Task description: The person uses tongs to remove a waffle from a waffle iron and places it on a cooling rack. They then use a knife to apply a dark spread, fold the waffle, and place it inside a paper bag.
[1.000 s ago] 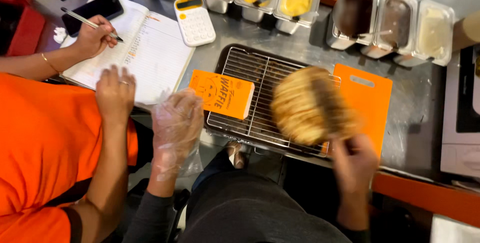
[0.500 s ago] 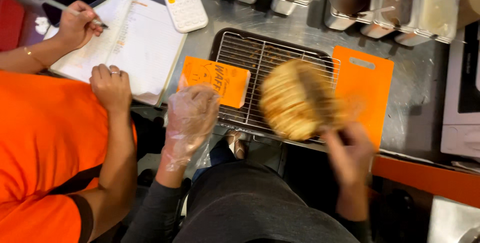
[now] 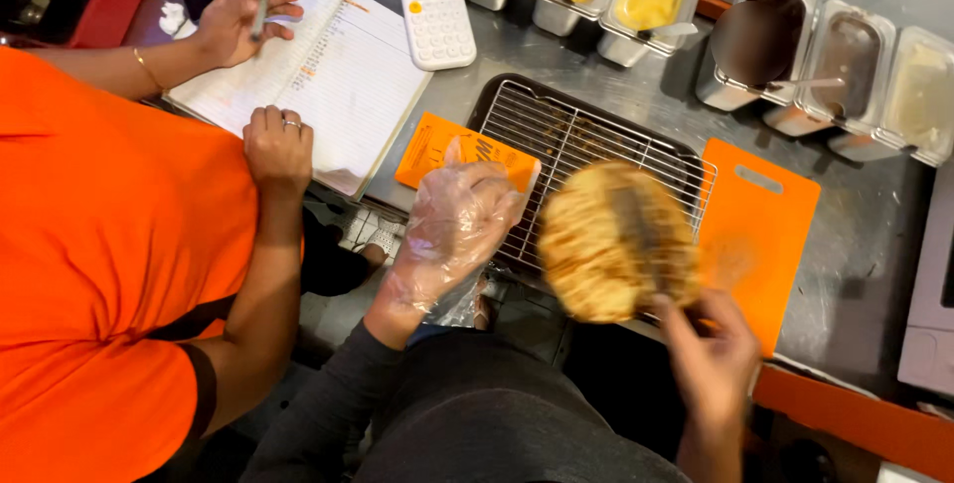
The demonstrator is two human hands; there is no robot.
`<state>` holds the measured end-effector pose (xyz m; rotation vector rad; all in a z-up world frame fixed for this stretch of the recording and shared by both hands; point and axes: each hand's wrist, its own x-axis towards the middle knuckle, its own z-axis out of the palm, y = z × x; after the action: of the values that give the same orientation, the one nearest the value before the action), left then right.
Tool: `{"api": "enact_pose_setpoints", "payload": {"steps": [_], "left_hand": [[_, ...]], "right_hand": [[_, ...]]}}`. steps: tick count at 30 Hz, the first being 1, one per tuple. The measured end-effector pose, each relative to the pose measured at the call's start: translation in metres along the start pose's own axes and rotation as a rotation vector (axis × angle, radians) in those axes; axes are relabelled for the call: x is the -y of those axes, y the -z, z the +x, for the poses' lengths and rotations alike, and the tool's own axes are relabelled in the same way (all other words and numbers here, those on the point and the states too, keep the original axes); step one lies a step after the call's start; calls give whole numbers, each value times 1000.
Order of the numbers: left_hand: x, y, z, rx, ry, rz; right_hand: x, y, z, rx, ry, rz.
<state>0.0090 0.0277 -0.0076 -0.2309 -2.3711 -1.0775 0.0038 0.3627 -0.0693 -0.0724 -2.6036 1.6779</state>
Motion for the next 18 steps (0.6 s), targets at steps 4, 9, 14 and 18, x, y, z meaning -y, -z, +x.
{"api": "enact_pose_setpoints", "payload": {"steps": [4, 9, 14, 18], "left_hand": [[3, 3, -8, 7, 46, -22], [6, 3, -20, -24, 98, 14], [-1, -3, -15, -136, 47, 28], [-1, 1, -19, -133, 66, -4]], "right_hand": [[7, 60, 22, -267, 398, -473], [-9, 53, 23, -398, 320, -510], [-13, -7, -2, -40, 152, 80], [-10, 38, 19, -234, 419, -422]]}}
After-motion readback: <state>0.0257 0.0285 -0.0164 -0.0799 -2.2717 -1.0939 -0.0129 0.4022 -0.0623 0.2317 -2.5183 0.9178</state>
